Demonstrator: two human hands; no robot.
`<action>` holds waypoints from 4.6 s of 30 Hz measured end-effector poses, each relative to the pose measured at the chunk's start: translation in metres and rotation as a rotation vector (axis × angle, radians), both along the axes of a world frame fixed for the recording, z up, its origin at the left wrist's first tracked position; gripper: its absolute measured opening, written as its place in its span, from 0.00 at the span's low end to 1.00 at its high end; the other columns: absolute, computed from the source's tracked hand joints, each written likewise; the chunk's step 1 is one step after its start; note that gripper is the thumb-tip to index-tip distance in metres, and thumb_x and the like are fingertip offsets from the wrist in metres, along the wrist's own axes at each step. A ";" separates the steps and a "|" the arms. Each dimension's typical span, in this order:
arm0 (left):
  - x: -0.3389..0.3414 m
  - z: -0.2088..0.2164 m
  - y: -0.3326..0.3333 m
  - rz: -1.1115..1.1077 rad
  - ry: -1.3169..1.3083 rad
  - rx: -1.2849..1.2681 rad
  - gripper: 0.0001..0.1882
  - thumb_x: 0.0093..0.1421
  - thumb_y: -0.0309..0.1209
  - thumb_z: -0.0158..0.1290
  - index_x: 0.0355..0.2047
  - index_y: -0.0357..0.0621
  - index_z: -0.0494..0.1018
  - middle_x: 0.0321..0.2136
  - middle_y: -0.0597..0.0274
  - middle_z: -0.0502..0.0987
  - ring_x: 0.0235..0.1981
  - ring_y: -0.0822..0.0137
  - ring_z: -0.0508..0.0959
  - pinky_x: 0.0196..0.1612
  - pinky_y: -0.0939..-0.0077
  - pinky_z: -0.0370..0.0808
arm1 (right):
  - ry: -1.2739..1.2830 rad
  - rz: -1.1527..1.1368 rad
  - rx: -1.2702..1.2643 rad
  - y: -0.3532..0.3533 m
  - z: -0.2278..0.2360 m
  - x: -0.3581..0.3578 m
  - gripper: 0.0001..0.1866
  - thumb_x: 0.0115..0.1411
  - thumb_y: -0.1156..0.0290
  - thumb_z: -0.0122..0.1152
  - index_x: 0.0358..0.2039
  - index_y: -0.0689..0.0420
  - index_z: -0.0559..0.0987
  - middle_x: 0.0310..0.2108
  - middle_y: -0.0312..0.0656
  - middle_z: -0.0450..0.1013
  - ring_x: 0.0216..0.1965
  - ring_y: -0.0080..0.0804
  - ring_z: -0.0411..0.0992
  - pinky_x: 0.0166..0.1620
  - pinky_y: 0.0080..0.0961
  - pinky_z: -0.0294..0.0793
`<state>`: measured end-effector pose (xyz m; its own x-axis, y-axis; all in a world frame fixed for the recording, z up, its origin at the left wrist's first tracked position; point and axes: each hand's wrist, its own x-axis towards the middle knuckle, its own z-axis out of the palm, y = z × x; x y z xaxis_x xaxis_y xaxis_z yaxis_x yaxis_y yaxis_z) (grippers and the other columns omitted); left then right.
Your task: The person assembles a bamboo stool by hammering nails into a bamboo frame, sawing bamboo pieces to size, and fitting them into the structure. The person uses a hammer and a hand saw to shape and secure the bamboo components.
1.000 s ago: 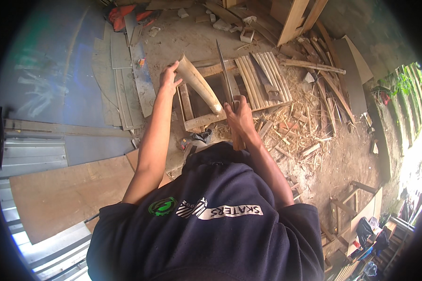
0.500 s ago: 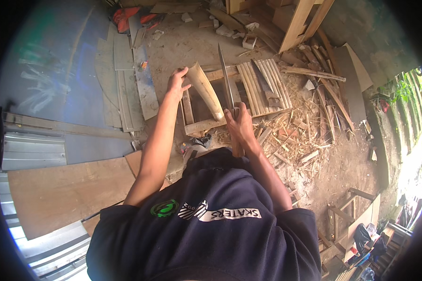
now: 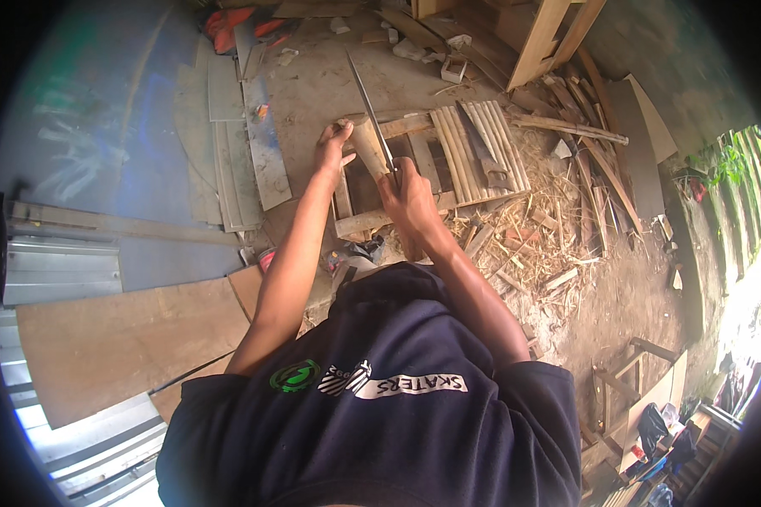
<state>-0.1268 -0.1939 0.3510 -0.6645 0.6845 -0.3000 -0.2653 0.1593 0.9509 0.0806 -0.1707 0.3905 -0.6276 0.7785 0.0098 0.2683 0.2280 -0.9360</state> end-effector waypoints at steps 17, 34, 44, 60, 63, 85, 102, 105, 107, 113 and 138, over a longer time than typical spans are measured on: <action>-0.084 -0.047 -0.037 0.224 -0.137 -0.017 0.35 0.60 0.49 0.60 0.61 0.43 0.63 0.63 0.56 0.63 0.67 0.53 0.57 0.64 0.46 0.59 | -0.120 -0.284 -0.193 0.036 -0.076 0.053 0.19 0.65 0.58 0.60 0.35 0.65 0.73 0.21 0.37 0.70 0.22 0.25 0.71 0.25 0.25 0.70; -0.076 -0.050 -0.044 0.357 -0.089 -0.058 0.34 0.51 0.52 0.68 0.52 0.48 0.70 0.57 0.62 0.67 0.62 0.54 0.62 0.52 0.55 0.69 | -0.173 -0.225 -0.242 0.025 -0.075 0.054 0.27 0.61 0.56 0.62 0.47 0.69 0.73 0.25 0.53 0.77 0.25 0.37 0.79 0.30 0.34 0.77; -0.061 -0.043 -0.044 0.172 -0.033 0.025 0.35 0.57 0.52 0.62 0.57 0.44 0.68 0.61 0.58 0.64 0.64 0.52 0.60 0.55 0.56 0.70 | -0.179 -0.158 -0.046 0.010 -0.070 0.042 0.26 0.61 0.57 0.62 0.47 0.68 0.74 0.32 0.59 0.78 0.36 0.52 0.79 0.39 0.41 0.77; -0.026 -0.028 -0.013 -0.107 -0.157 0.186 0.27 0.62 0.47 0.56 0.57 0.47 0.67 0.56 0.65 0.67 0.58 0.62 0.65 0.54 0.55 0.68 | 0.030 -0.058 -0.002 -0.001 -0.052 0.031 0.18 0.65 0.62 0.61 0.41 0.66 0.70 0.17 0.35 0.69 0.16 0.20 0.67 0.19 0.23 0.67; -0.020 -0.024 -0.007 -0.128 -0.190 0.189 0.28 0.62 0.47 0.57 0.57 0.46 0.67 0.55 0.64 0.68 0.58 0.62 0.65 0.55 0.54 0.67 | 0.010 -0.045 0.001 -0.001 -0.048 0.032 0.18 0.65 0.63 0.62 0.42 0.66 0.71 0.16 0.35 0.69 0.16 0.20 0.67 0.19 0.23 0.66; 0.036 -0.011 -0.019 -0.203 -0.025 0.124 0.30 0.62 0.49 0.57 0.57 0.41 0.70 0.57 0.59 0.71 0.62 0.64 0.65 0.65 0.54 0.60 | -0.006 -0.011 0.059 -0.014 0.005 0.013 0.18 0.63 0.65 0.63 0.41 0.66 0.70 0.19 0.47 0.72 0.21 0.27 0.67 0.25 0.31 0.68; 0.049 -0.009 -0.032 -0.247 -0.083 0.189 0.28 0.66 0.40 0.51 0.62 0.39 0.65 0.59 0.57 0.70 0.64 0.63 0.65 0.66 0.61 0.60 | -0.005 -0.002 0.165 -0.008 -0.013 0.008 0.15 0.62 0.68 0.61 0.35 0.66 0.66 0.21 0.56 0.74 0.24 0.49 0.76 0.29 0.39 0.71; 0.051 -0.008 -0.034 -0.285 -0.034 0.176 0.30 0.66 0.42 0.51 0.63 0.38 0.62 0.60 0.56 0.70 0.64 0.63 0.65 0.66 0.61 0.60 | -0.003 0.014 0.172 -0.006 -0.014 0.012 0.15 0.62 0.68 0.61 0.35 0.65 0.66 0.20 0.54 0.73 0.22 0.44 0.75 0.28 0.38 0.70; 0.054 -0.008 -0.034 -0.285 0.028 0.164 0.30 0.67 0.44 0.51 0.63 0.37 0.62 0.59 0.56 0.70 0.64 0.63 0.65 0.65 0.62 0.61 | 0.005 0.019 0.160 -0.005 -0.013 0.017 0.14 0.62 0.68 0.61 0.35 0.65 0.67 0.20 0.52 0.72 0.22 0.39 0.73 0.27 0.38 0.69; 0.043 0.002 -0.016 0.007 0.232 0.349 0.25 0.68 0.44 0.51 0.55 0.36 0.67 0.53 0.52 0.73 0.59 0.64 0.70 0.62 0.69 0.65 | -0.048 0.020 0.090 -0.001 -0.006 0.031 0.15 0.63 0.68 0.61 0.42 0.65 0.71 0.25 0.51 0.74 0.26 0.32 0.72 0.28 0.33 0.70; 0.016 -0.024 -0.019 -0.103 0.092 0.119 0.28 0.68 0.57 0.43 0.51 0.47 0.73 0.53 0.57 0.72 0.59 0.59 0.68 0.61 0.48 0.65 | 0.236 -0.090 -0.137 -0.018 -0.002 0.030 0.26 0.63 0.66 0.63 0.54 0.68 0.65 0.21 0.42 0.74 0.20 0.25 0.73 0.23 0.26 0.71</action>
<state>-0.1104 -0.2128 0.3269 -0.6100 0.7773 -0.1541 -0.1641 0.0664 0.9842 0.1107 -0.1889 0.3882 -0.5491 0.8349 0.0383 0.0527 0.0804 -0.9954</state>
